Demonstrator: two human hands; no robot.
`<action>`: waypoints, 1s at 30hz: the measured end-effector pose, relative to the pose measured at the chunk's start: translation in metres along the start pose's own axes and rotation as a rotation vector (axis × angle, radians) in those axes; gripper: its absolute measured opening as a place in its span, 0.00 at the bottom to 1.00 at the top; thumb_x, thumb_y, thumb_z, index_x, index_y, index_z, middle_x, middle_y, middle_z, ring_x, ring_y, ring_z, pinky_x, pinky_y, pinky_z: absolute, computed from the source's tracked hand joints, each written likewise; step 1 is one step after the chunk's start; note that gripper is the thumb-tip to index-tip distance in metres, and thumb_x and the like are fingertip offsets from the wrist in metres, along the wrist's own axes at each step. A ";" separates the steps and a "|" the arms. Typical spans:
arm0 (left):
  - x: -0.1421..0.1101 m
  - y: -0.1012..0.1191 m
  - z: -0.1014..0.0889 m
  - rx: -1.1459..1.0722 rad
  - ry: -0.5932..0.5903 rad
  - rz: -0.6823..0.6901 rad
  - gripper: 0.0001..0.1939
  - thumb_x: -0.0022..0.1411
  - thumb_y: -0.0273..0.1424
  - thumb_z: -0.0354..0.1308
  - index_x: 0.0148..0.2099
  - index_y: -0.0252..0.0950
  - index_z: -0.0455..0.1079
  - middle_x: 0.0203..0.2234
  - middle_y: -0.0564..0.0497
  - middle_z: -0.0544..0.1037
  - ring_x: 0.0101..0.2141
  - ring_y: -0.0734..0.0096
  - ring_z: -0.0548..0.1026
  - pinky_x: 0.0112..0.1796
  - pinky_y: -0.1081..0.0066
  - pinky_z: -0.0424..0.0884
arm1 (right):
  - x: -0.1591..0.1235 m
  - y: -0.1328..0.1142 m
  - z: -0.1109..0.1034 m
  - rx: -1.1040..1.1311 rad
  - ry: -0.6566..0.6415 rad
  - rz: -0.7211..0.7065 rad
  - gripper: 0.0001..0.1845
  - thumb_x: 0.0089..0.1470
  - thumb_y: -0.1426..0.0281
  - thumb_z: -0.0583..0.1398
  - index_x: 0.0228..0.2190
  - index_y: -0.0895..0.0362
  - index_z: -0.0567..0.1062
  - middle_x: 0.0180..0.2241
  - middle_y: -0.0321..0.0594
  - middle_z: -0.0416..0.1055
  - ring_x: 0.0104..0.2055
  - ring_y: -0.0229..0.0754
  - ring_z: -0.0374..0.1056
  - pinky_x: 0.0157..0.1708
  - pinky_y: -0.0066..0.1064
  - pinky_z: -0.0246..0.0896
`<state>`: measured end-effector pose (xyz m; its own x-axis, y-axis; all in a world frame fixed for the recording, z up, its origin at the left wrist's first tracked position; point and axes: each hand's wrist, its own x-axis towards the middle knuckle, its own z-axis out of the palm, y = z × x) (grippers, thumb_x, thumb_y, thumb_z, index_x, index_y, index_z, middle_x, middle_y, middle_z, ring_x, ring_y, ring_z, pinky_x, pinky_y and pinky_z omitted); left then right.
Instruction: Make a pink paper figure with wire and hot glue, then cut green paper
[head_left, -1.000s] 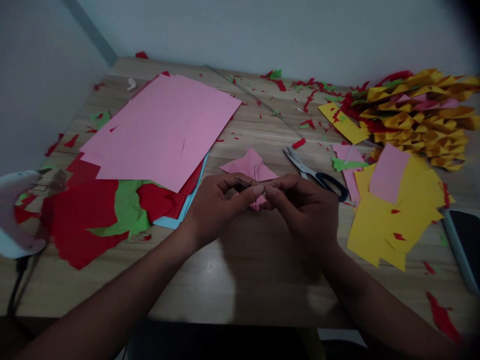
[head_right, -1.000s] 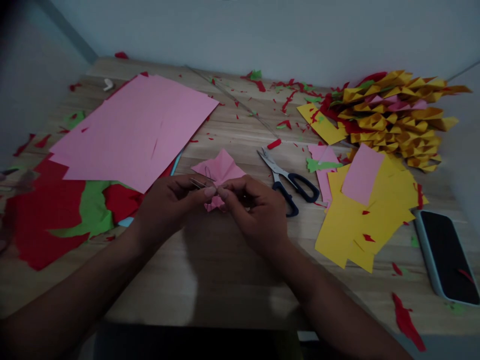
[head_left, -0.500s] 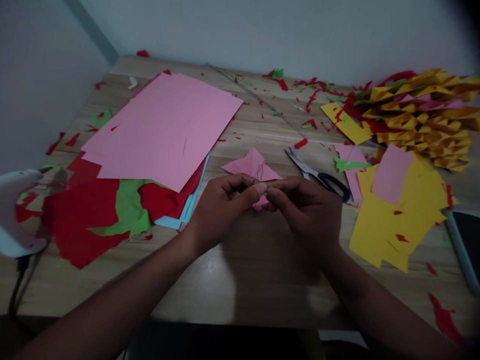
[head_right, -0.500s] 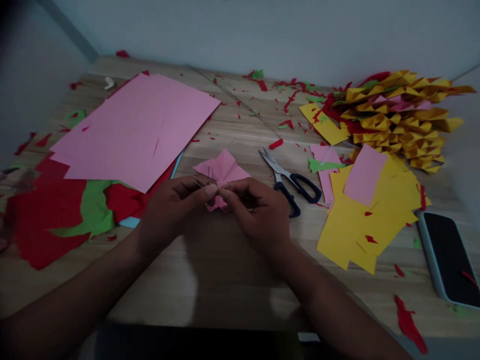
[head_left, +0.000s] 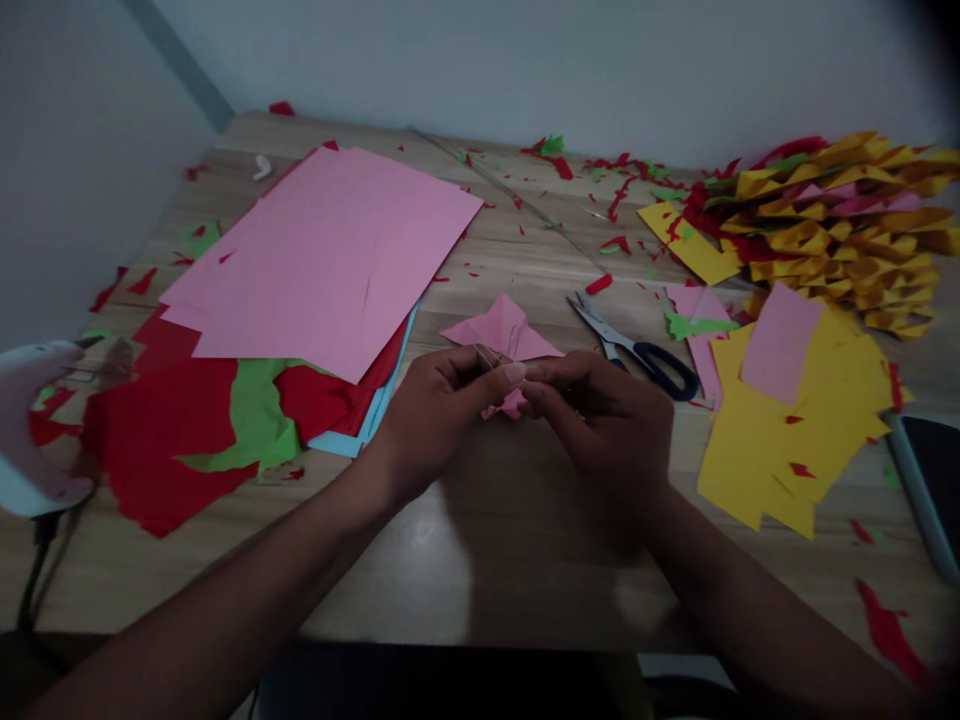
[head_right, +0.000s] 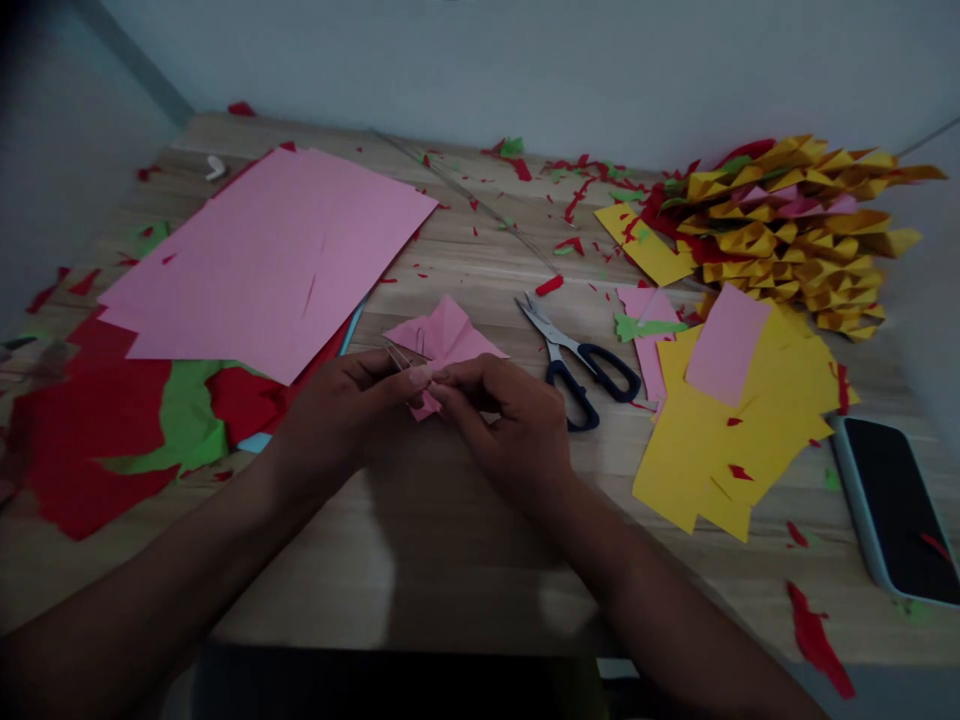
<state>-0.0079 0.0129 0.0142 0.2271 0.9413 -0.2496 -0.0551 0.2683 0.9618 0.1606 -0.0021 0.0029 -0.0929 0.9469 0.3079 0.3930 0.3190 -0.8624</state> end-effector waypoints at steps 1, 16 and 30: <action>0.000 0.000 0.000 -0.022 -0.007 -0.017 0.12 0.58 0.37 0.65 0.26 0.35 0.72 0.24 0.54 0.74 0.29 0.74 0.69 0.34 0.72 0.67 | 0.000 0.000 0.000 -0.043 0.006 -0.043 0.01 0.56 0.70 0.66 0.32 0.53 0.78 0.30 0.34 0.80 0.29 0.38 0.77 0.30 0.29 0.71; 0.001 -0.001 -0.003 0.097 0.093 0.266 0.03 0.57 0.30 0.67 0.32 0.38 0.76 0.30 0.54 0.78 0.34 0.73 0.74 0.38 0.73 0.70 | 0.005 -0.004 0.000 0.347 0.003 0.261 0.03 0.53 0.70 0.67 0.30 0.56 0.79 0.24 0.31 0.77 0.23 0.34 0.75 0.25 0.23 0.72; 0.004 -0.001 -0.009 0.685 0.200 0.743 0.04 0.56 0.29 0.68 0.32 0.40 0.75 0.30 0.56 0.82 0.34 0.69 0.79 0.43 0.61 0.65 | 0.006 -0.005 -0.001 0.447 -0.028 0.332 0.03 0.52 0.70 0.68 0.29 0.56 0.80 0.23 0.32 0.78 0.23 0.33 0.75 0.26 0.23 0.73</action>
<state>-0.0159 0.0183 0.0108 0.1926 0.8555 0.4806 0.4651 -0.5109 0.7230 0.1586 0.0023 0.0097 -0.0574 0.9982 -0.0152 -0.0207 -0.0164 -0.9997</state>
